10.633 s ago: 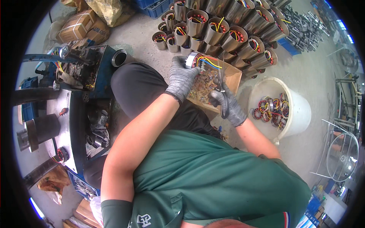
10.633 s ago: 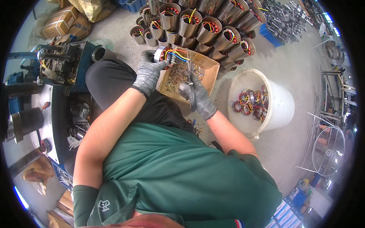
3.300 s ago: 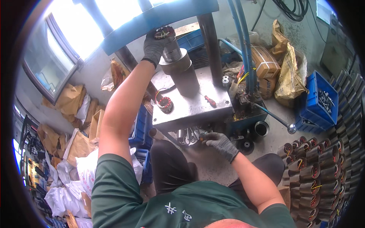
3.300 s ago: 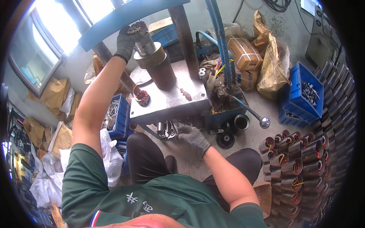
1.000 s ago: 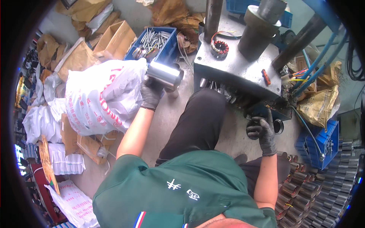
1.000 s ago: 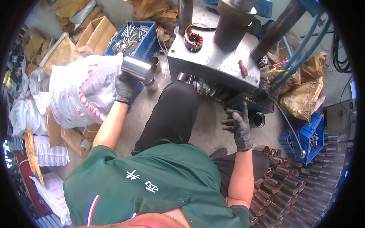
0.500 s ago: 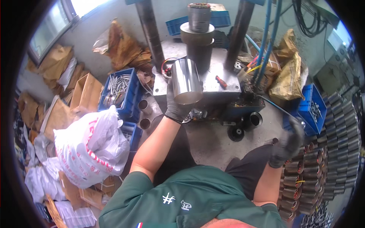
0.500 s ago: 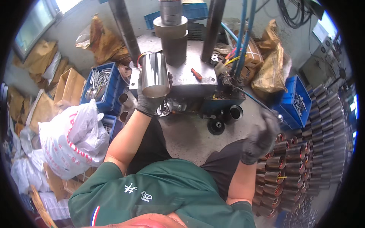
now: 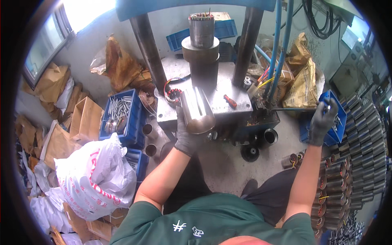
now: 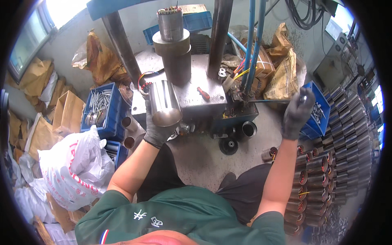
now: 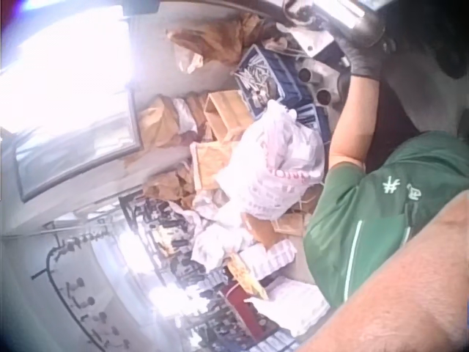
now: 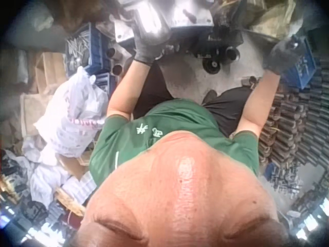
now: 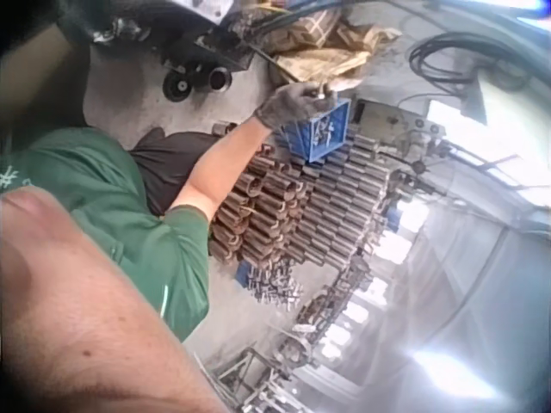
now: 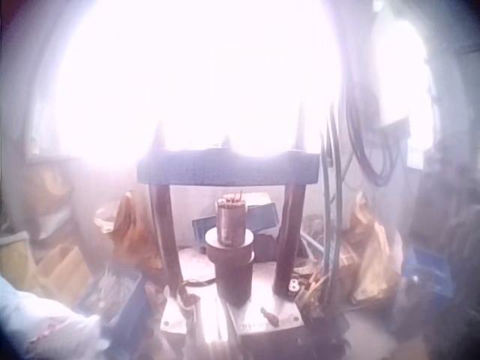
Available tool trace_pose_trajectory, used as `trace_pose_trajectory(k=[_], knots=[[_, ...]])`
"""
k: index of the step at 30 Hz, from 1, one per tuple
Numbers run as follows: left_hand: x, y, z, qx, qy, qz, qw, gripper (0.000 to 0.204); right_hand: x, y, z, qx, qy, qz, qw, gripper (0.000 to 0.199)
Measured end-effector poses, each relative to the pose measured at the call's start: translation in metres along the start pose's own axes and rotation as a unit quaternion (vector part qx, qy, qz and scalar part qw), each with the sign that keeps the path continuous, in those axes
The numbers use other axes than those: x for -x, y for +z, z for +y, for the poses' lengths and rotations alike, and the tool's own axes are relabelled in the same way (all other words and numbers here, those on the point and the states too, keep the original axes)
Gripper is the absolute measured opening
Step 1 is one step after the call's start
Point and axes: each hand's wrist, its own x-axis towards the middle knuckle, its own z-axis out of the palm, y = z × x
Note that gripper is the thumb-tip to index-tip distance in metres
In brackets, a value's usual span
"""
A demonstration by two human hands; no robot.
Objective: The recorder is inserting wire-wound stators into metal housings using a hydraulic press to seat them properly, then trimming the excess length of the lead wires using scissors.
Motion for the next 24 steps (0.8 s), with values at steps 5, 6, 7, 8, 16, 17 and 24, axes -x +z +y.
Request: trace_pose_trajectory(k=[5, 6, 7, 8, 16, 17, 24], knots=[[0.0, -0.007, 0.0, 0.008, -0.022, -0.003, 1.0, 0.091, -0.054, 0.048, 0.019, 0.057, 0.028, -0.02, 0.998, 0.055], [0.003, -0.005, -0.003, -0.054, -0.008, 0.026, 0.998, 0.094, -0.055, 0.053, 0.02, 0.092, 0.016, -0.019, 0.995, 0.061], [0.006, -0.004, -0.005, -0.039, -0.025, 0.023, 0.999, 0.096, -0.052, 0.057, 0.024, 0.052, 0.004, 0.001, 0.999, 0.072], [0.006, -0.004, -0.009, -0.045, -0.027, 0.021, 0.998, 0.096, -0.051, 0.057, 0.027, 0.05, 0.008, 0.007, 0.999, 0.072], [-0.006, 0.02, -0.018, -0.356, 0.067, 0.005, 0.932, 0.06, -0.048, 0.057, -0.023, -0.147, 0.122, 0.014, 0.982, 0.083], [-0.01, 0.02, -0.01, -0.41, 0.098, -0.029, 0.906, 0.063, -0.047, 0.06, -0.017, -0.16, 0.108, 0.02, 0.981, 0.084], [-0.072, 0.104, 0.044, -0.562, 0.419, -0.107, 0.705, 0.062, -0.045, 0.064, -0.018, -0.193, 0.101, 0.047, 0.975, 0.089]])
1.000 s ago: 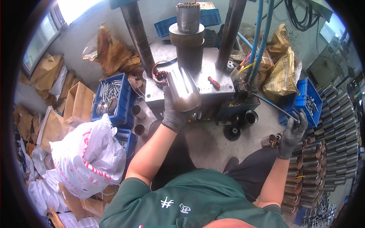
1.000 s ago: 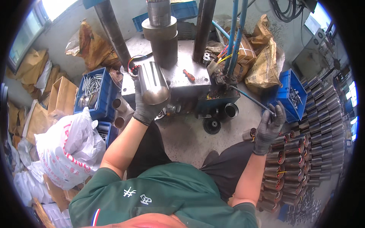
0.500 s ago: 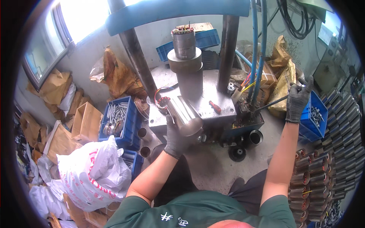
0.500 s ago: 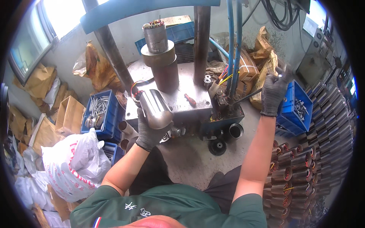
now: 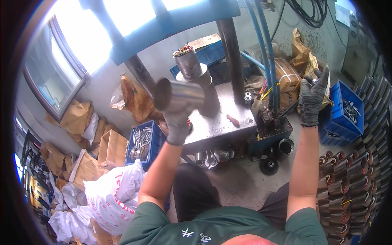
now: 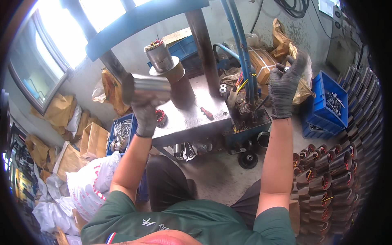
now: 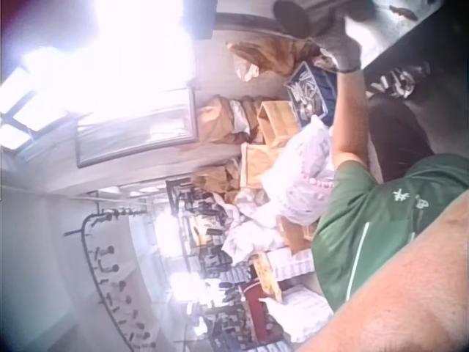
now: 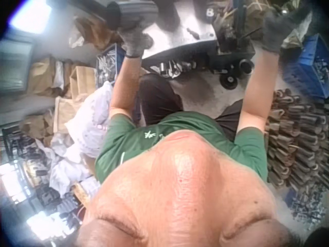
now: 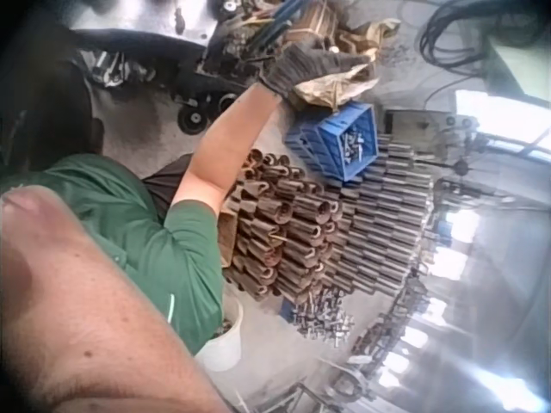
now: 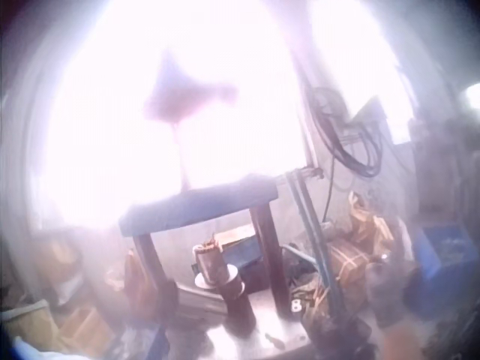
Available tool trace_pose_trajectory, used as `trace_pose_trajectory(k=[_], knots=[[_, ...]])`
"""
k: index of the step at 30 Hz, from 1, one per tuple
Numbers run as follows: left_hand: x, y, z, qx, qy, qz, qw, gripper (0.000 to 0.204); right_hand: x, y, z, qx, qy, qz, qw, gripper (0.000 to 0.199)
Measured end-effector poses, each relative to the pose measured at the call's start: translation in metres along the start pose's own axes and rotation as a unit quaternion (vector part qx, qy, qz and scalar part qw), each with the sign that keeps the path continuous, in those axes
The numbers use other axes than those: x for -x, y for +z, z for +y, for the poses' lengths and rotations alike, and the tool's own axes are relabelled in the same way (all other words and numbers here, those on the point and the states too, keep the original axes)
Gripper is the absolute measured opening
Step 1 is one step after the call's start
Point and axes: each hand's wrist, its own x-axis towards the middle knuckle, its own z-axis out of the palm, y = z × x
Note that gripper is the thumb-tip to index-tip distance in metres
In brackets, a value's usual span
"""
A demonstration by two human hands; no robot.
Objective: The recorder is inserting wire-wound stators into metal housings using a hydraulic press to seat them properly, then trimming the excess length of the lead wires using scissors.
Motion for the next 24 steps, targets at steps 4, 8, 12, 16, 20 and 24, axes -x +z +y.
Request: trace_pose_trajectory(k=[4, 8, 12, 16, 20, 24], knots=[[-0.073, 0.035, 0.021, -0.041, 0.136, 0.043, 0.989, 0.053, -0.001, -0.004, 0.007, -0.017, 0.002, 0.018, 1.0, 0.087], [-0.126, 0.037, 0.023, -0.39, 0.188, -0.087, 0.897, 0.068, 0.001, -0.002, 0.001, -0.032, 0.042, 0.019, 0.998, 0.085], [-0.144, 0.069, 0.026, -0.443, 0.337, -0.106, 0.824, 0.093, 0.003, -0.005, 0.005, -0.028, 0.051, 0.024, 0.998, 0.087], [-0.18, 0.069, 0.015, -0.466, 0.261, -0.122, 0.837, 0.092, 0.0, -0.007, 0.006, -0.021, 0.033, 0.022, 0.999, 0.087], [-0.185, 0.088, 0.026, -0.476, 0.198, -0.128, 0.847, 0.091, -0.005, -0.019, 0.001, 0.009, 0.024, 0.025, 0.999, 0.079], [-0.186, 0.083, 0.032, -0.404, 0.102, -0.143, 0.898, 0.098, -0.017, -0.034, -0.016, 0.064, -0.013, 0.025, 0.998, 0.068]])
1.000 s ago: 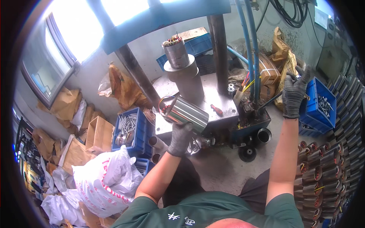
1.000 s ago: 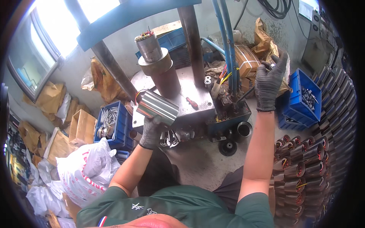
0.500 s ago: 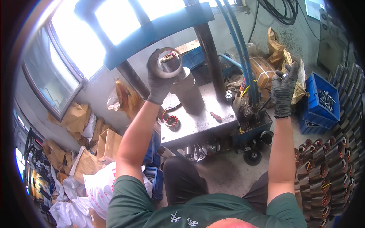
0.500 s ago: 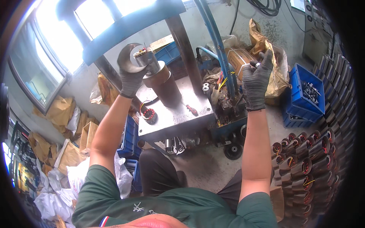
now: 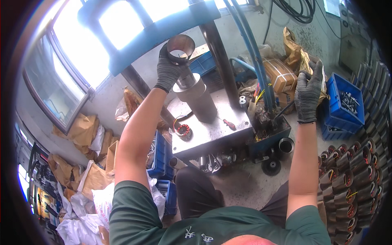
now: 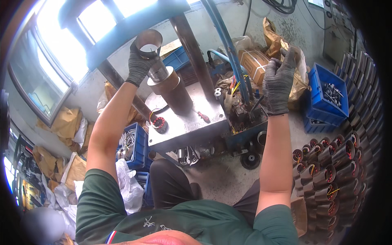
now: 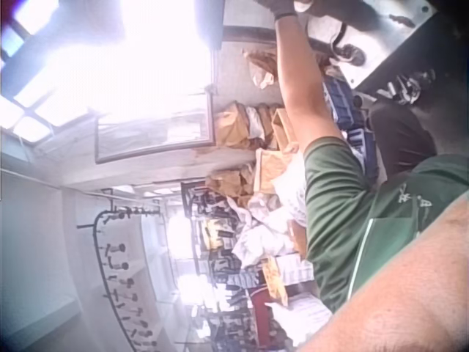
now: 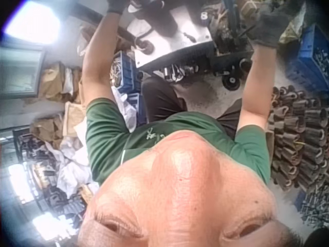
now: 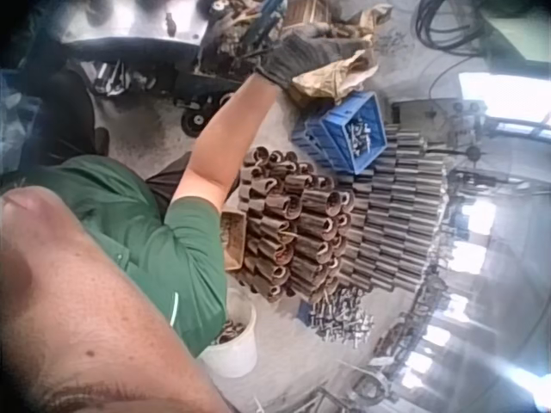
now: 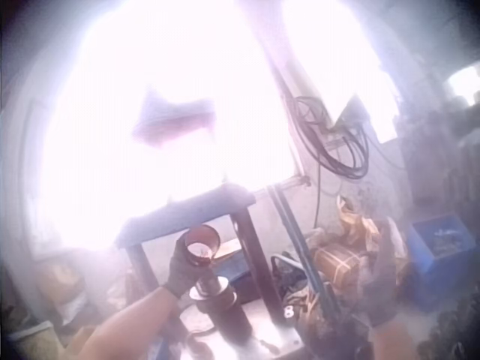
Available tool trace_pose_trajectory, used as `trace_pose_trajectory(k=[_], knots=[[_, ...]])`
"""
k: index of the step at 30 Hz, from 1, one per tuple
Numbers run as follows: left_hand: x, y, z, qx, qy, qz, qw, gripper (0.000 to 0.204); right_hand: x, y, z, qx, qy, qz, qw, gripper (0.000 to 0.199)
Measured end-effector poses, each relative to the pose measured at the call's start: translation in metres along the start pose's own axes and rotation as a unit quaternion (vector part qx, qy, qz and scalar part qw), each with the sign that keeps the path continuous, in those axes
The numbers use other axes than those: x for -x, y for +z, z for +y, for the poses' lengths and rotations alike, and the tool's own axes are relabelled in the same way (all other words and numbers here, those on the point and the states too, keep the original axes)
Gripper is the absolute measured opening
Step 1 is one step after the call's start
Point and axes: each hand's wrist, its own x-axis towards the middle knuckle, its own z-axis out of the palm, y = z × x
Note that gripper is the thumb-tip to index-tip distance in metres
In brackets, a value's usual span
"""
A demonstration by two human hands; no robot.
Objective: The recorder is inserting wire-wound stators into metal housings using a hydraulic press to seat them properly, then trimming the excess length of the lead wires using scissors.
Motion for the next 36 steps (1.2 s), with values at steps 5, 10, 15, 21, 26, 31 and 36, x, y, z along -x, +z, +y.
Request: trace_pose_trajectory(k=[5, 10, 15, 21, 26, 31, 36], knots=[[-0.003, -0.003, 0.011, -0.029, -0.032, -0.038, 0.998, 0.108, -0.001, -0.004, 0.005, 0.083, -0.062, 0.043, 0.994, 0.042], [-0.002, 0.008, -0.015, -0.033, -0.015, 0.005, 0.999, 0.097, -0.002, -0.001, 0.004, 0.067, -0.024, 0.006, 0.997, 0.019], [-0.01, 0.01, -0.027, -0.001, -0.023, 0.012, 1.0, 0.099, -0.013, 0.011, -0.011, 0.05, 0.01, -0.038, 0.998, 0.02], [-0.026, 0.007, -0.041, -0.048, -0.03, 0.016, 0.998, 0.097, -0.018, 0.014, 0.0, 0.073, -0.012, -0.031, 0.997, 0.024], [-0.037, 0.01, -0.053, 0.044, -0.067, 0.019, 0.997, 0.092, -0.018, 0.019, 0.005, 0.053, -0.089, 0.009, 0.995, 0.023], [-0.045, 0.008, -0.059, 0.052, -0.081, 0.051, 0.994, 0.081, -0.016, 0.014, -0.009, -0.002, 0.02, -0.034, 0.999, 0.021], [-0.044, 0.007, -0.048, 0.173, -0.165, 0.119, 0.964, 0.073, -0.016, 0.011, -0.004, 0.052, 0.028, -0.07, 0.996, 0.02]])
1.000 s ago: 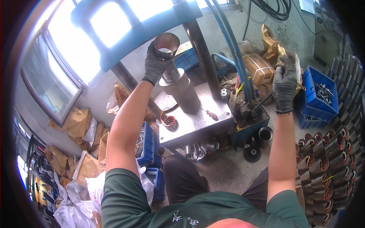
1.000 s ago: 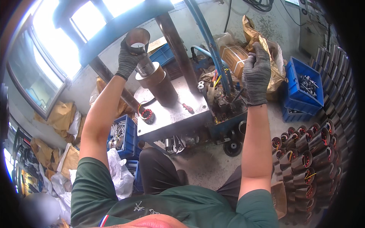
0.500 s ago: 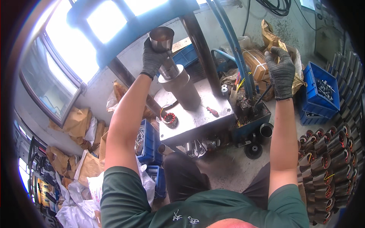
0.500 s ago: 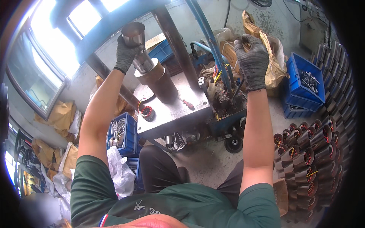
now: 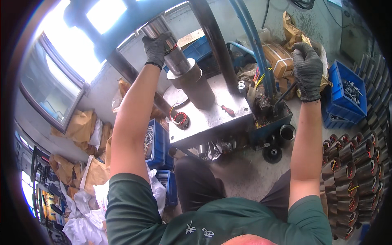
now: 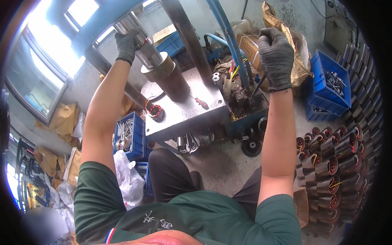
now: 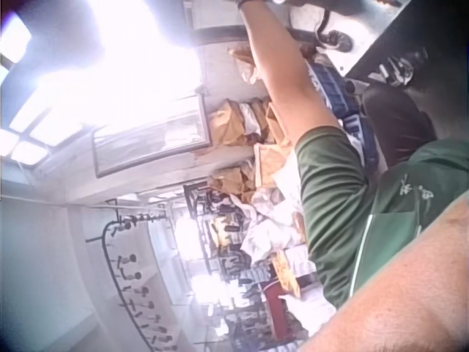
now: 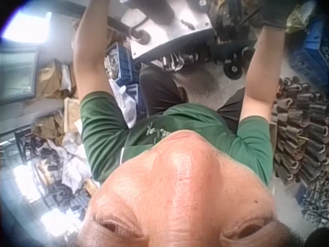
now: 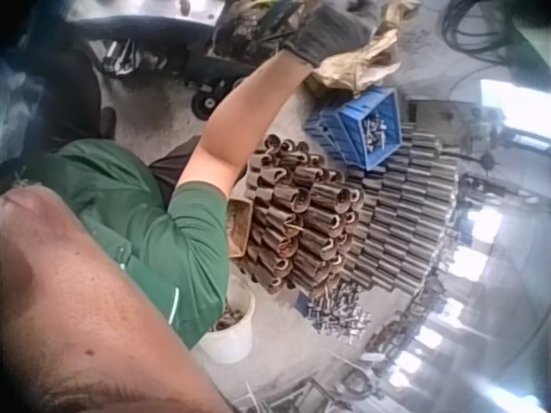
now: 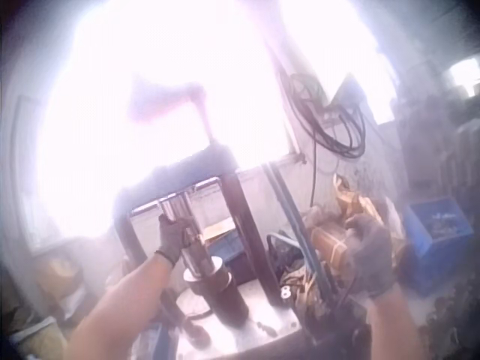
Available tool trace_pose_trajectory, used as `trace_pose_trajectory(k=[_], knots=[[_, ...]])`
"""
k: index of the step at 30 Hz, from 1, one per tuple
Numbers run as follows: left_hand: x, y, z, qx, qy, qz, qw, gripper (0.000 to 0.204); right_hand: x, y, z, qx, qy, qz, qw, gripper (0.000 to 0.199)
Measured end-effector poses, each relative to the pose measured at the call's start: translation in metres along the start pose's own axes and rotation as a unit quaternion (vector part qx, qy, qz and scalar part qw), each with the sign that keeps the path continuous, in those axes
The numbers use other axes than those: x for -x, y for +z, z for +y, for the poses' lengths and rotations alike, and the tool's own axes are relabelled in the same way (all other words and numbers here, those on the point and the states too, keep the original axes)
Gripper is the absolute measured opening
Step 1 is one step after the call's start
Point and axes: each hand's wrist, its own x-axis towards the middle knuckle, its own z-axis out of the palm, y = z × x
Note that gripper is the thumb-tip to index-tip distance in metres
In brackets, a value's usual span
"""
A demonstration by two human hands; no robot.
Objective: The recorder is inserting wire-wound stators into metal housings using a hydraulic press to seat them properly, then trimming the excess length of the lead wires using scissors.
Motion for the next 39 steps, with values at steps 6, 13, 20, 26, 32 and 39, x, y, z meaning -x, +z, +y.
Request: trace_pose_trajectory(k=[6, 13, 20, 26, 32, 39], knots=[[-0.005, -0.026, -0.015, 0.106, 0.036, 0.014, 0.994, 0.066, 0.0, -0.003, -0.014, 0.054, 0.003, -0.011, 0.998, 0.021], [0.014, -0.029, -0.027, 0.138, -0.003, 0.012, 0.99, 0.064, 0.002, -0.005, -0.007, 0.054, -0.009, -0.02, 0.998, 0.022], [0.0, -0.016, -0.022, 0.151, -0.023, 0.004, 0.988, 0.058, 0.007, -0.029, -0.022, 0.092, 0.027, -0.124, 0.988, 0.02], [-0.006, -0.014, -0.022, 0.13, -0.082, 0.022, 0.988, 0.059, 0.009, -0.043, -0.03, 0.146, 0.036, -0.183, 0.972, 0.021], [0.006, -0.015, -0.016, 0.137, -0.061, 0.0, 0.989, 0.064, 0.016, -0.044, -0.022, 0.15, -0.001, -0.178, 0.973, 0.024], [0.002, -0.015, -0.028, 0.091, -0.054, -0.016, 0.994, 0.067, 0.015, -0.046, -0.016, 0.085, -0.042, -0.168, 0.981, 0.032]])
